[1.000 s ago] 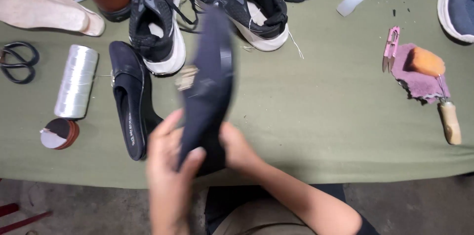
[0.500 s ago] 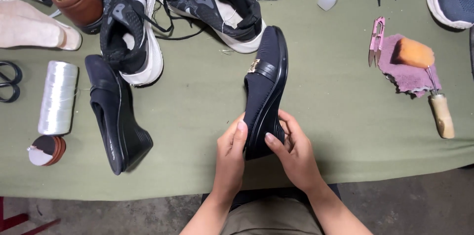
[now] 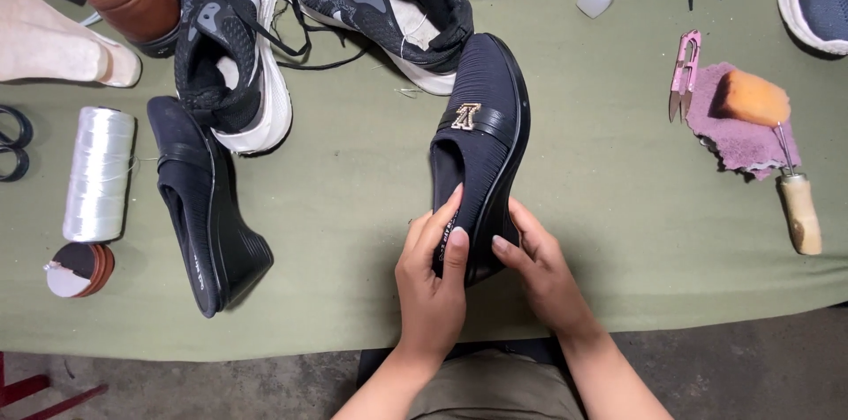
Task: Hand-sewing the upper of a black sneaker to its white sole using a needle, thread, and a wooden-handled tool for assistance.
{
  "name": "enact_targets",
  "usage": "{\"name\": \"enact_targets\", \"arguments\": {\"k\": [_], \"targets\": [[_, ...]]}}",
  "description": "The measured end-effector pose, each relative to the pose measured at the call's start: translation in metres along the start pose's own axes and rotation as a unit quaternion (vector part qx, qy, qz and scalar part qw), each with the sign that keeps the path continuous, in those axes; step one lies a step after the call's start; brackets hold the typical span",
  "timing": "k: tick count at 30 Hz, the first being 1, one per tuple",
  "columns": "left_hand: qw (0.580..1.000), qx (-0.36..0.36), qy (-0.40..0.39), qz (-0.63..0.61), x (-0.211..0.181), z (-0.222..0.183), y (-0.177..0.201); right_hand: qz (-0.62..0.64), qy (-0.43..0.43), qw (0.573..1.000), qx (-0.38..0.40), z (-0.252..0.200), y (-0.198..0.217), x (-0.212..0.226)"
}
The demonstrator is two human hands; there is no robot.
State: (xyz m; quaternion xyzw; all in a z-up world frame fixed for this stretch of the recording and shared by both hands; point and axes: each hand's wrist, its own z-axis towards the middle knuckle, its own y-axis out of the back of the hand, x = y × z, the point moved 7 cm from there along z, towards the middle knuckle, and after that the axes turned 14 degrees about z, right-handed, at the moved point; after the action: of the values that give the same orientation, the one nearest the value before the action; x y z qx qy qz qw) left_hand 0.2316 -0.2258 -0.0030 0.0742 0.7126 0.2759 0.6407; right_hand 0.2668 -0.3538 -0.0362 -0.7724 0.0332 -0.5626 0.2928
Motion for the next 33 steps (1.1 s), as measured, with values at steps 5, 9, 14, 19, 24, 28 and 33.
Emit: {"name": "enact_targets", "arguments": {"k": [5, 9, 14, 19, 24, 28, 33], "targets": [[1.000, 0.007, -0.007, 0.024, -0.016, 0.000, 0.010, 0.075, 0.014, 0.996, 0.042, -0.004, 0.014, -0.013], [1.000, 0.014, -0.004, 0.024, -0.017, -0.005, 0.008, 0.115, 0.023, 0.991, 0.059, -0.010, 0.022, -0.019], [0.998, 0.015, -0.050, 0.020, -0.025, -0.026, -0.004, 0.175, -0.005, 0.984, 0.046, -0.024, 0.054, -0.044], [0.993, -0.002, -0.083, 0.082, -0.026, -0.052, -0.037, 0.135, -0.019, 0.989, -0.066, -0.037, 0.111, -0.089], [0.972, 0.075, -0.142, 0.172, -0.002, -0.080, -0.084, -0.039, -0.055, 0.990, -0.125, -0.054, 0.127, -0.049], [0.973, 0.102, -0.179, 0.107, -0.011, -0.053, -0.060, -0.235, -0.106, 0.947, -0.190, -0.050, 0.131, 0.000], [0.973, -0.052, -0.116, 0.192, 0.003, -0.006, 0.030, -0.239, -0.173, 0.941, -0.167, -0.041, 0.126, -0.006]]}}
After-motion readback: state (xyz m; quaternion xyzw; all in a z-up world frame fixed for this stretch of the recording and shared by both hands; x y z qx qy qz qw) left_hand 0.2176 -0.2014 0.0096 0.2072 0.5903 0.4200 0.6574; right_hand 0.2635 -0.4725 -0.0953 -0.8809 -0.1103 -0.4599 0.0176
